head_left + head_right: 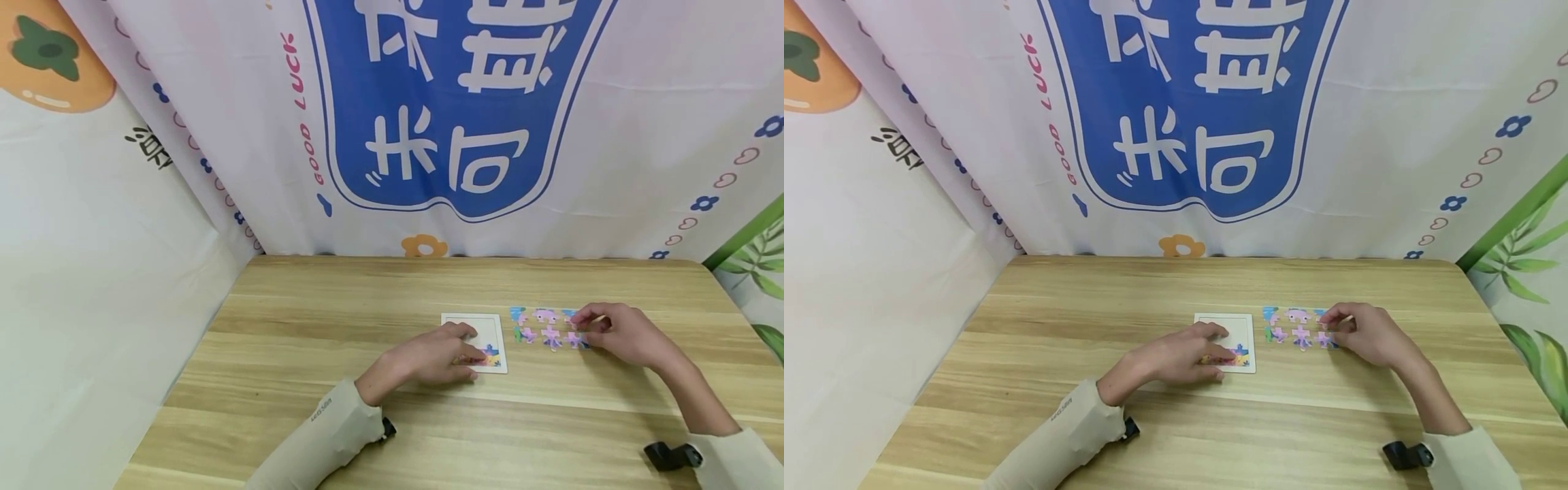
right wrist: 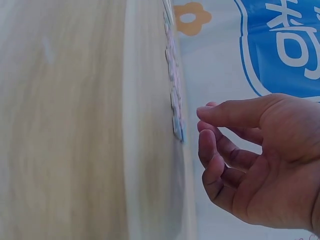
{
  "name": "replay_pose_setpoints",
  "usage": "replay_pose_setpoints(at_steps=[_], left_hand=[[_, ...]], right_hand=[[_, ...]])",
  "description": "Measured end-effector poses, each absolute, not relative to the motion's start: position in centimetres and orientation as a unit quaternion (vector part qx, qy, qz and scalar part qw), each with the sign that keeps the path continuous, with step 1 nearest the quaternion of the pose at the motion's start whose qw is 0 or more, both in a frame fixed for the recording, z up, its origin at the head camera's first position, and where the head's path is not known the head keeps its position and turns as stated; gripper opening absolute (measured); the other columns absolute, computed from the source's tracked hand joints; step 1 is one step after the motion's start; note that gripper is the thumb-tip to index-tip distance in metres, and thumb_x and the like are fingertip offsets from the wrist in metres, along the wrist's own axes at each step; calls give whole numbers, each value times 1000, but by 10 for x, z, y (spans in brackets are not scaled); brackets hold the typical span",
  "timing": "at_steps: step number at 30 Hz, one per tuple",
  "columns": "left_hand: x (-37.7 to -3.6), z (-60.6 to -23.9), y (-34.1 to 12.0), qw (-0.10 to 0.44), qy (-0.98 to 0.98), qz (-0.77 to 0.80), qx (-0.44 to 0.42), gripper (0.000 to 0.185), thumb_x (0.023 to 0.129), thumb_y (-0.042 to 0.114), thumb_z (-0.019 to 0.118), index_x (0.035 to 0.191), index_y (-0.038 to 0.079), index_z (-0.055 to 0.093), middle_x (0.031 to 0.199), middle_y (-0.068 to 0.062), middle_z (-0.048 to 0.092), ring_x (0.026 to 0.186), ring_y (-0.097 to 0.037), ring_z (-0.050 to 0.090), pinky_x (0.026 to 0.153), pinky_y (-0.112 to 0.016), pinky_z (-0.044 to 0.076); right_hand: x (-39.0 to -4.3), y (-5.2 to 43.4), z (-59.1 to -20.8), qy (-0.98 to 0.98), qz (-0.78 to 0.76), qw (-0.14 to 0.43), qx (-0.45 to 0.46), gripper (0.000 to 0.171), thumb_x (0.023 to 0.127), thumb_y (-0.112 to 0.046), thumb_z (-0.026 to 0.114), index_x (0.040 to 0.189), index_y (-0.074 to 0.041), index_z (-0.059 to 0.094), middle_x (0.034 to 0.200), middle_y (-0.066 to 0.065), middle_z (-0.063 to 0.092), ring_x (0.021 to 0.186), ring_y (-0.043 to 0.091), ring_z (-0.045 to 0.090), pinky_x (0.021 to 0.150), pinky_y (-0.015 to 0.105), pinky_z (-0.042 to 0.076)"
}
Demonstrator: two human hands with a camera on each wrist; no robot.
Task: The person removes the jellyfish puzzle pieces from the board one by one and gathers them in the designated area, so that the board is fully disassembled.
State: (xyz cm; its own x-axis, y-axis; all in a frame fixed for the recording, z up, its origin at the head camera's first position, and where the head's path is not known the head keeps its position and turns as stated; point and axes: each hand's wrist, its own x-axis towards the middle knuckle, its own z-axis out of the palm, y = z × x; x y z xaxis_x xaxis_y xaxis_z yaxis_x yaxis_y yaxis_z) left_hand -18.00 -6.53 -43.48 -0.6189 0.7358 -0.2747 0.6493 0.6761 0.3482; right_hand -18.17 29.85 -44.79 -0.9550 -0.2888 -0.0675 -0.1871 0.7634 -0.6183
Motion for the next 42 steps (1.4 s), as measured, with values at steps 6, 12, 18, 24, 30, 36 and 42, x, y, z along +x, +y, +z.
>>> replay_pose_setpoints(at_steps=[6, 12, 18, 24, 30, 36, 42], left_hand=[[-182, -433, -67, 211, 890, 100, 392, 46, 108, 40, 65, 153, 28, 62, 171, -7, 42, 159, -23, 39, 131, -41, 36], [-183, -430, -77, 207, 894, 116, 380, 42, 108, 38, 67, 148, 26, 67, 170, -8, 44, 160, -25, 38, 132, -43, 35], [-181, -426, -96, 197, 900, 126, 368, 44, 108, 37, 67, 148, 20, 67, 170, -12, 43, 162, -29, 35, 128, -44, 40], [-172, -422, -115, 187, 905, 107, 366, 46, 109, 39, 64, 150, 20, 65, 170, -12, 42, 156, -28, 43, 125, -44, 44], [-162, -425, -125, 184, 904, 87, 377, 51, 109, 44, 63, 155, 24, 60, 170, -10, 42, 158, -28, 41, 128, -46, 40], [-152, -426, -128, 188, 903, 87, 377, 54, 108, 45, 64, 157, 24, 57, 172, -9, 39, 158, -28, 40, 126, -47, 43], [-149, -429, -128, 185, 901, 76, 385, 54, 107, 45, 65, 156, 22, 59, 172, -7, 40, 158, -27, 41, 127, -45, 42]], right_hand=[[-183, 283, -444, 927, -337, 81, -142, 18, 97, -3, 73, 115, -3, 76, 110, 13, 77, 89, 13, 65, 67, 24, 54], [-187, 257, -440, 918, -353, 79, -165, 18, 96, -4, 75, 114, -3, 76, 108, 12, 76, 89, 16, 64, 66, 24, 53], [-189, 231, -436, 906, -368, 95, -186, 18, 97, -5, 75, 115, -3, 76, 109, 11, 76, 91, 17, 64, 67, 24, 54], [-191, 203, -436, 900, -365, 88, -220, 19, 96, -3, 75, 114, -4, 77, 112, 10, 77, 94, 15, 67, 75, 25, 54], [-190, 179, -437, 894, -368, 109, -231, 16, 97, -4, 73, 113, -6, 76, 110, 7, 76, 92, 14, 66, 74, 26, 54], [-191, 160, -443, 883, -381, 130, -243, 15, 97, -4, 73, 112, -6, 76, 109, 6, 78, 89, 11, 67, 75, 25, 56], [-189, 146, -448, 874, -394, 144, -246, 18, 95, 0, 70, 111, -4, 76, 108, 8, 76, 85, 9, 67, 71, 24, 57]])
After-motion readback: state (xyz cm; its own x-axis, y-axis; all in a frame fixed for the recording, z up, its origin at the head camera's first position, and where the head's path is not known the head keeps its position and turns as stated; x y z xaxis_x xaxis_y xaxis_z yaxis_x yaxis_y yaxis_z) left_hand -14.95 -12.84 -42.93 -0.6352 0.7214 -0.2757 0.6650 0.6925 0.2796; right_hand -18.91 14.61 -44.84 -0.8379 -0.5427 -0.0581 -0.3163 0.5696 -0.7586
